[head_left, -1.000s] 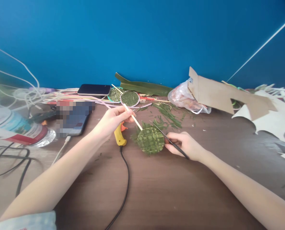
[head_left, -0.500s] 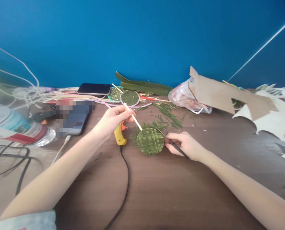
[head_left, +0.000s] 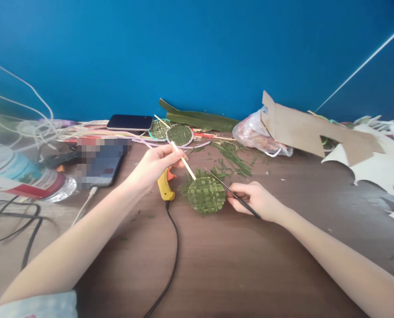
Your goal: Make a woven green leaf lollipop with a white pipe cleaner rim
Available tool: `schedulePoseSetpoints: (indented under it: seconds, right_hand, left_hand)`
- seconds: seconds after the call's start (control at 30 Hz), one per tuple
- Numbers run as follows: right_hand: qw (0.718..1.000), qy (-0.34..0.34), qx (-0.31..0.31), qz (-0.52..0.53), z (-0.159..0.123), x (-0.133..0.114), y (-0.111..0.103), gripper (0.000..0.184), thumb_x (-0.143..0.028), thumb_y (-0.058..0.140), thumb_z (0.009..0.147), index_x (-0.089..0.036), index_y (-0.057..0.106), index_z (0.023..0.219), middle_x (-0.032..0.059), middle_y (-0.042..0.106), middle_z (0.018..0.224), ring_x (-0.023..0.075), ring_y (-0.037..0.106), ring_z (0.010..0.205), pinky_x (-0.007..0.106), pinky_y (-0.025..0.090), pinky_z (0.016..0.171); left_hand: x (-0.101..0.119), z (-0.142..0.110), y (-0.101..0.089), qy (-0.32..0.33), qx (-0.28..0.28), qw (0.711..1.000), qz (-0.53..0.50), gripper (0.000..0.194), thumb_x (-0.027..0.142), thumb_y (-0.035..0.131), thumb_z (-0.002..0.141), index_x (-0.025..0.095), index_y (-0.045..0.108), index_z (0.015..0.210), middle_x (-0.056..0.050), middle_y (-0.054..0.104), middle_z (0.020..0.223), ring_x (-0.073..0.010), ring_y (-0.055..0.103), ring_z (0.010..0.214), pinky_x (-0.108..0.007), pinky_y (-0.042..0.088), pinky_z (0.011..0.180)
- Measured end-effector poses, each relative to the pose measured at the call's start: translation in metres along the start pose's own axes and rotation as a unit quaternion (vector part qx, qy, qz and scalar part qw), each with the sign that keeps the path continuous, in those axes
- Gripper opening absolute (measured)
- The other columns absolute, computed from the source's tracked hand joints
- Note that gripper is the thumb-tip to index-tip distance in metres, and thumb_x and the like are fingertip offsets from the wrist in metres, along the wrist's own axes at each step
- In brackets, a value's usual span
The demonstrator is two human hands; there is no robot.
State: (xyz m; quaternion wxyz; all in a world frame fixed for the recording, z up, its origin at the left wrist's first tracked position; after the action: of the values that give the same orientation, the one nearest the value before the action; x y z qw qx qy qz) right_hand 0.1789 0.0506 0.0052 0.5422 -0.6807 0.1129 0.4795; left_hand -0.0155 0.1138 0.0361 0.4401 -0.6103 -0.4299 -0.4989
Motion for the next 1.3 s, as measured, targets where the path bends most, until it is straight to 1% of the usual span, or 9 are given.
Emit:
schedulePoseSetpoints:
  seconds: [0.13,0.3,0.47,0.7,0.97,1.3]
  right_hand:
    - [1.000,0.012,-0.017,0.007,-0.001,0.000,0.001,0.016,-0.027,0.051,0.080,-0.019,0.043,0.068,-0.0064,0.030,0.055,0.0081,0.022,0.053,0.020,0.023,0.047]
    - [0.999,0.019,-0.028,0.013,-0.001,-0.001,0.002,0.018,-0.028,0.051,0.080,-0.019,0.042,0.067,-0.0065,0.029,0.055,0.0082,0.022,0.052,0.021,0.023,0.046]
    - [0.999,0.020,-0.035,0.014,-0.001,-0.001,0.004,0.016,-0.028,0.052,0.079,-0.019,0.043,0.068,-0.0064,0.032,0.055,0.0081,0.023,0.052,0.020,0.024,0.046]
    - [0.999,0.013,-0.041,-0.001,-0.002,0.000,0.005,0.018,-0.030,0.051,0.080,-0.019,0.044,0.068,-0.0058,0.034,0.056,0.0080,0.025,0.053,0.020,0.025,0.047]
    - [0.999,0.003,-0.038,-0.012,-0.002,-0.004,0.005,0.017,-0.029,0.050,0.081,-0.019,0.044,0.068,-0.0058,0.032,0.056,0.0080,0.024,0.053,0.019,0.025,0.047]
    - [0.999,-0.007,-0.037,-0.025,0.000,-0.004,0.005,0.014,-0.025,0.049,0.080,-0.018,0.046,0.068,-0.0058,0.031,0.056,0.0080,0.023,0.053,0.019,0.024,0.047]
  left_hand:
    - [0.002,-0.001,0.000,0.005,-0.001,1.000,0.013,0.028,0.045,0.065,0.073,0.018,0.065,0.079,-0.001,0.059,0.071,-0.0111,0.054,0.059,-0.021,0.046,0.048]
    - [0.005,-0.002,0.002,0.011,-0.003,0.999,0.050,0.028,0.045,0.063,0.075,0.017,0.065,0.079,-0.002,0.061,0.071,-0.0104,0.053,0.058,-0.021,0.046,0.050]
    - [0.008,-0.003,0.005,0.025,-0.003,0.998,0.057,0.028,0.044,0.063,0.075,0.017,0.065,0.078,-0.002,0.062,0.070,-0.0112,0.054,0.062,-0.020,0.044,0.050]
    - [0.015,-0.007,0.008,0.034,-0.007,0.996,0.077,0.028,0.045,0.061,0.077,0.017,0.065,0.077,-0.001,0.061,0.069,-0.0104,0.053,0.062,-0.019,0.042,0.051]
    - [0.015,-0.006,0.006,0.036,0.003,0.995,0.095,0.030,0.046,0.060,0.077,0.016,0.065,0.077,-0.003,0.063,0.073,-0.0122,0.056,0.065,-0.020,0.043,0.053]
    - [0.015,-0.007,0.007,0.032,0.003,0.994,0.103,0.032,0.048,0.060,0.077,0.016,0.064,0.078,-0.002,0.061,0.071,-0.0114,0.054,0.064,-0.019,0.041,0.051]
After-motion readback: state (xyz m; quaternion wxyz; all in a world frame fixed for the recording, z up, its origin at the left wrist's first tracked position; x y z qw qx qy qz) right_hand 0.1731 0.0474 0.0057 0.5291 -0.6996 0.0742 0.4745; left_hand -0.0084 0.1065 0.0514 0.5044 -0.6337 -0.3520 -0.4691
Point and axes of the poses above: each hand's wrist, its own z-axis towards the middle knuckle, its own y-axis out of the palm, x = y × z, the point moved 9 cm from there along z, towards the middle knuckle
